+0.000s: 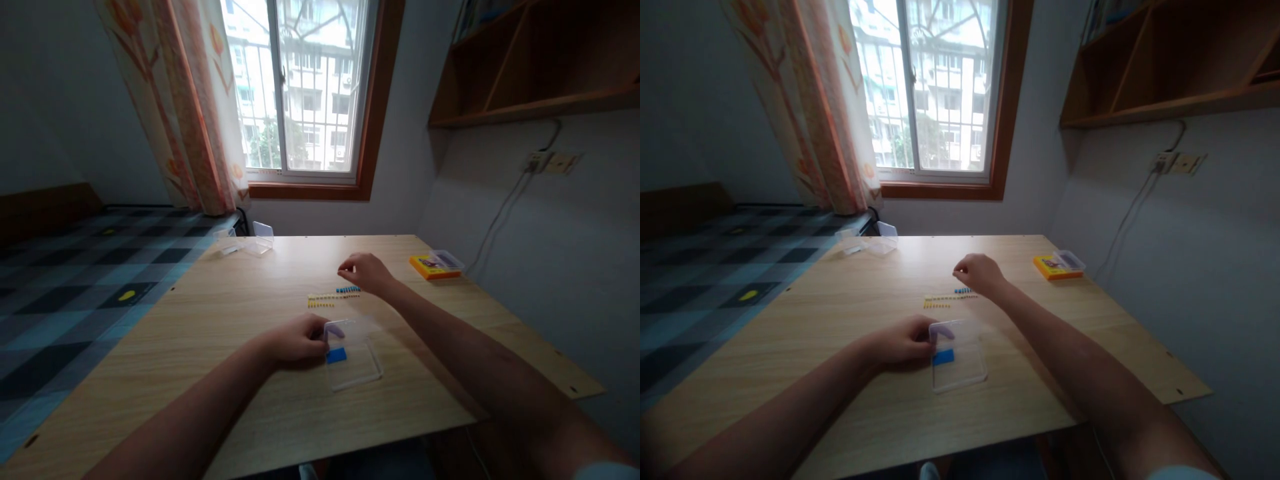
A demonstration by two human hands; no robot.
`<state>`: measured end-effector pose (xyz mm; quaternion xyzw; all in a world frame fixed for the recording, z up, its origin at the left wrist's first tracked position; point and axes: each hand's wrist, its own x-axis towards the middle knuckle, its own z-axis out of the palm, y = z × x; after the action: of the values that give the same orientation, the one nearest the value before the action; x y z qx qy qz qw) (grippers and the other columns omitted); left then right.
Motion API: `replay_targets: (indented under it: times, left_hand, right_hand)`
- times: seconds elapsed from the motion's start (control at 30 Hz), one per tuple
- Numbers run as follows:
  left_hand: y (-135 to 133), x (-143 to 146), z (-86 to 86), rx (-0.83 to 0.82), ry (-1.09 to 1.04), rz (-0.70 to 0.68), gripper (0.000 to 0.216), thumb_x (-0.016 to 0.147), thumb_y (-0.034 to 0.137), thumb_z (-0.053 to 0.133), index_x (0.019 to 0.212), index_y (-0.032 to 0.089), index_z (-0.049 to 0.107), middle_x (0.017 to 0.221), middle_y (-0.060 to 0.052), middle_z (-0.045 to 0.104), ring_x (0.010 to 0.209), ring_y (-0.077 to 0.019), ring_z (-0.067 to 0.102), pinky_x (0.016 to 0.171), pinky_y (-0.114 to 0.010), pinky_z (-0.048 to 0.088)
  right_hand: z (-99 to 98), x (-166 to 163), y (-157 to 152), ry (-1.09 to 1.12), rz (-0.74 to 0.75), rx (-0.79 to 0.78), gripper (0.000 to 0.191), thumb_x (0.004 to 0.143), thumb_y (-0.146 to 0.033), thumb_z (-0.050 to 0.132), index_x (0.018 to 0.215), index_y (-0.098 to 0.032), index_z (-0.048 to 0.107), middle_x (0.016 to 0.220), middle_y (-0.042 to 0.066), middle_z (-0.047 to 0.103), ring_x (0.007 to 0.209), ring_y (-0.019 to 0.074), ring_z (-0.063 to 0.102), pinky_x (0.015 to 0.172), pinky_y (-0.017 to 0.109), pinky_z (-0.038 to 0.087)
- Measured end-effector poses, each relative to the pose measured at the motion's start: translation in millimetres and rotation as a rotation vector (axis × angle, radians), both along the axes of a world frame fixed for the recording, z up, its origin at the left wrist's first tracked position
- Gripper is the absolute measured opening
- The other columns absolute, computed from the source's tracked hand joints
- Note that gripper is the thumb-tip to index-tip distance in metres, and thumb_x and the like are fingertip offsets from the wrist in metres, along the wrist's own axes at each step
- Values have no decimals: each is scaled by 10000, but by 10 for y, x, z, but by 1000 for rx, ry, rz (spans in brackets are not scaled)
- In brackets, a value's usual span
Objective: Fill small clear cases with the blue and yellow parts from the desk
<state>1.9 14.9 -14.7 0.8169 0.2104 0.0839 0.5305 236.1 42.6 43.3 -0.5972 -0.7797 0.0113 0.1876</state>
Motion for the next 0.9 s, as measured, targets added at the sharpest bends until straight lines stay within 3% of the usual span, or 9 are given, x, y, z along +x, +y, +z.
replay_targets:
  times: [0.1,0.2,0.37,0.57,0.73,0.9]
  left_hand:
    - [-8,13,10,-36,-10,-8,232,799,301,656,945,130,711,781,-14,622,702,-148,513,665,-274,412]
    - [-15,23,13,-65,-23,0,225,805,298,653,941,125,702,808,-24,640,721,-152,528,669,-275,412]
    - [-5,23,-9,-50,-22,11,232,800,309,667,935,124,707,808,-26,646,730,-155,530,658,-273,410]
    - [-10,25,-35,-148,-80,11,245,792,301,672,956,122,702,838,-30,664,746,-156,540,684,-283,422]
    - [-29,25,0,-85,-65,16,241,785,288,670,962,128,707,816,-17,651,727,-148,531,679,-279,417]
    - [-29,15,-12,-34,-28,28,255,792,307,659,971,133,713,804,-17,644,714,-147,514,647,-269,411]
  right_hand:
    - [122,284,-418,111,-3,118,257,995,-350,597,1051,-203,800,938,56,736,803,135,626,734,246,468]
    - [80,475,-945,428,181,230,266,947,-414,661,923,-195,808,811,53,696,666,122,570,590,236,427]
    - [-149,407,-1554,398,395,-10,201,969,-338,639,942,-222,801,817,41,688,673,103,610,581,207,425]
    - [-319,165,-1502,140,366,-112,157,937,-225,641,929,-239,798,867,2,722,682,89,614,644,219,377]
    - [-350,32,-1330,-84,320,-163,157,905,-206,650,857,-235,797,829,4,727,676,109,602,624,238,311]
    - [-402,31,-1281,-121,312,-227,160,861,-175,650,800,-228,788,791,4,722,659,112,592,623,245,302]
